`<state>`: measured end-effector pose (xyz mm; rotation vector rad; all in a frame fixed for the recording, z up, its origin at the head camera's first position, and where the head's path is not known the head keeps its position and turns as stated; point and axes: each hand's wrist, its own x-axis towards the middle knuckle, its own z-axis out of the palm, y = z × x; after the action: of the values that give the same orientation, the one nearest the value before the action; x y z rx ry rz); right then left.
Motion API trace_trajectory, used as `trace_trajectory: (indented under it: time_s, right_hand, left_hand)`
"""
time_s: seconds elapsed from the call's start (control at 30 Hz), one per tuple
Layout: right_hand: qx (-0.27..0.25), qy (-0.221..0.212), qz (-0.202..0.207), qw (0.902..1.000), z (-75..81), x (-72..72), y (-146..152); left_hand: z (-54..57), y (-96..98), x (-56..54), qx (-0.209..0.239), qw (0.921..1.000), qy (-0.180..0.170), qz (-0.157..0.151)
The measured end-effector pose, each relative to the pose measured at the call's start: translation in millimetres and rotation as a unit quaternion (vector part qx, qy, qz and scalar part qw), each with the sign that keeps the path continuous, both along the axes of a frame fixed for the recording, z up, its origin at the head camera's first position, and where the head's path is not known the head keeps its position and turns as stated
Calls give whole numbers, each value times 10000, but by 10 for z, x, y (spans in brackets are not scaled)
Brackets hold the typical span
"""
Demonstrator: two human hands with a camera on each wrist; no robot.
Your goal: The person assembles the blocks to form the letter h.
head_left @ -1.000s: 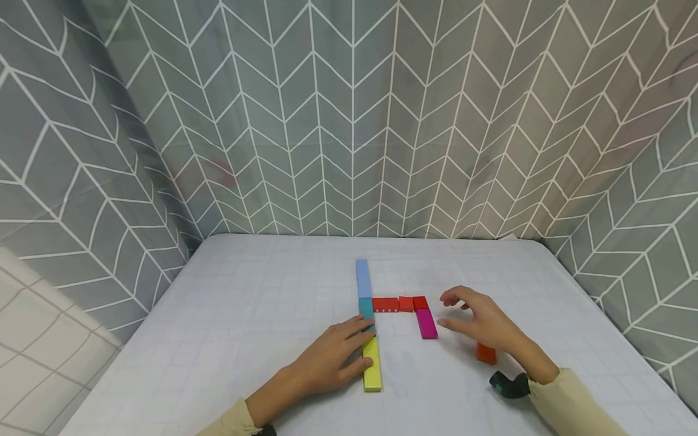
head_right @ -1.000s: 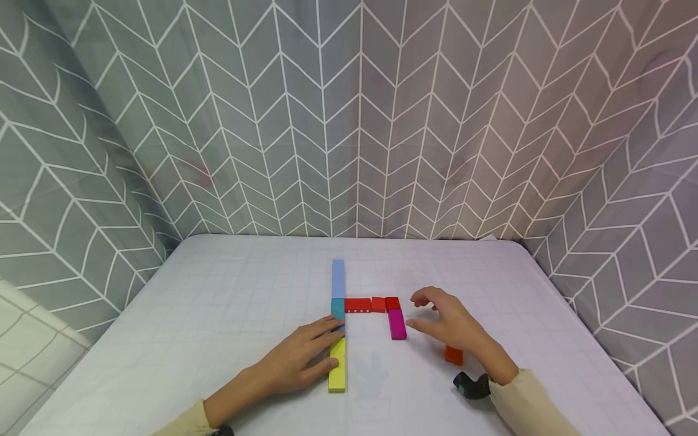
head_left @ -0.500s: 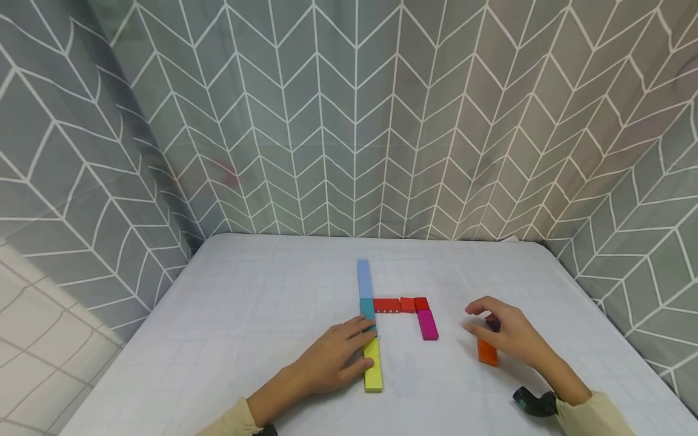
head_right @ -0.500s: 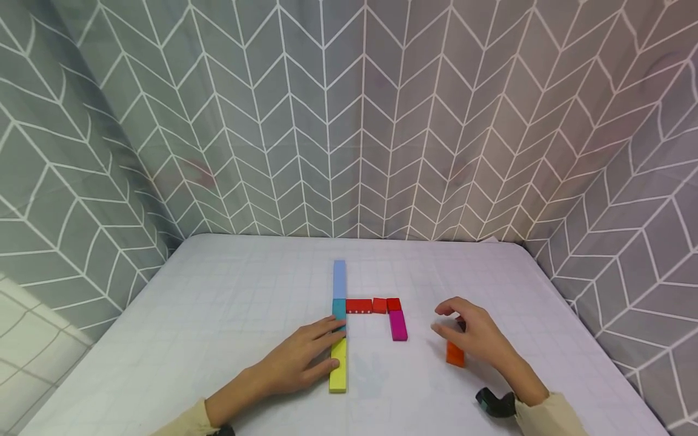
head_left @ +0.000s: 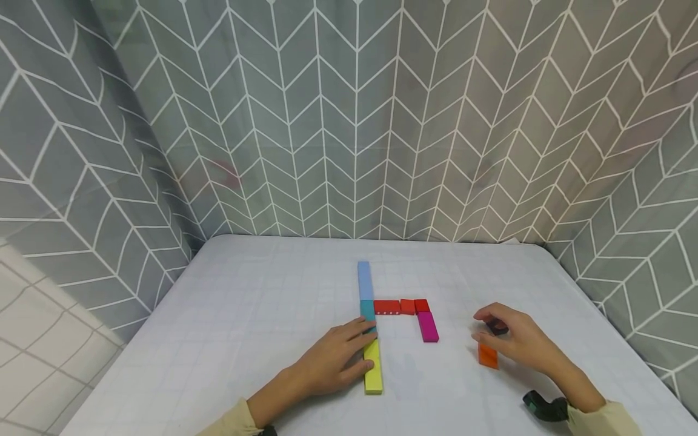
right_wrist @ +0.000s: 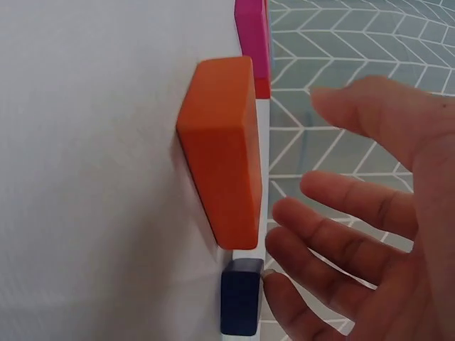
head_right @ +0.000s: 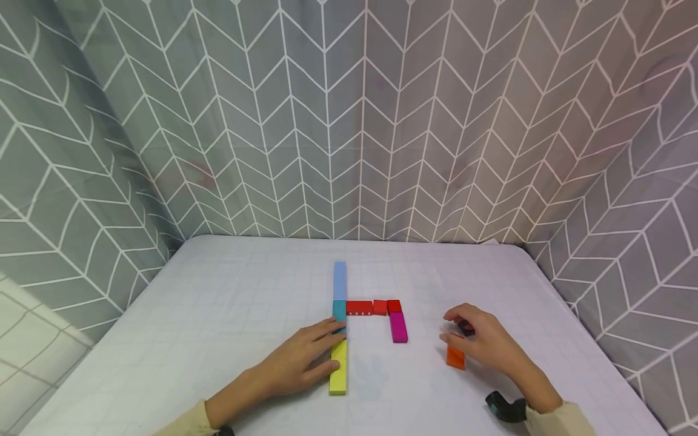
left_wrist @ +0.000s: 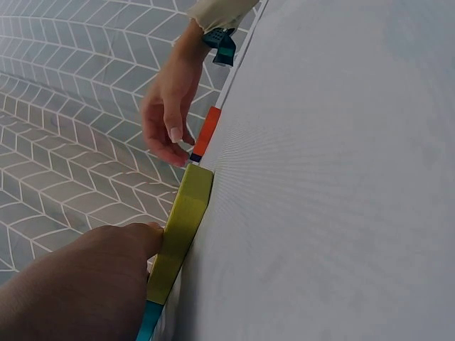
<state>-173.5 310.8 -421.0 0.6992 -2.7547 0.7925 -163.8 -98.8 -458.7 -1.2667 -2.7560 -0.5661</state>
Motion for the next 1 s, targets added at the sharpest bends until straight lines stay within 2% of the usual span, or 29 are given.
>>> trace_trajectory:
  time_s: [0.17,0.4,0.5,0.63,0.8,1.0]
  right_hand:
    - [-64,-11,180,9998,-6,20,33]
    - [27,-606,404,9973,29,91,78]
    - [205,-950,402,9945,63,117,85]
    - [725,-1309,315,9882,118,155,87]
    - [1298,-1282,197,9830,159,193,55]
    - [1433,-1106,138,9834,146,176,24]
  left_hand:
    - [-3,4,0,-22,10000,3,20]
    - [-12,18,-2,49,10000,38,-52]
    - [-14,22,-2,111,9998,103,-106]
    - [-12,19,1,132,9998,148,-101]
    - [-3,16,9,114,9999,89,-69]
    - [-17,17,-7,79,10000,22,-24]
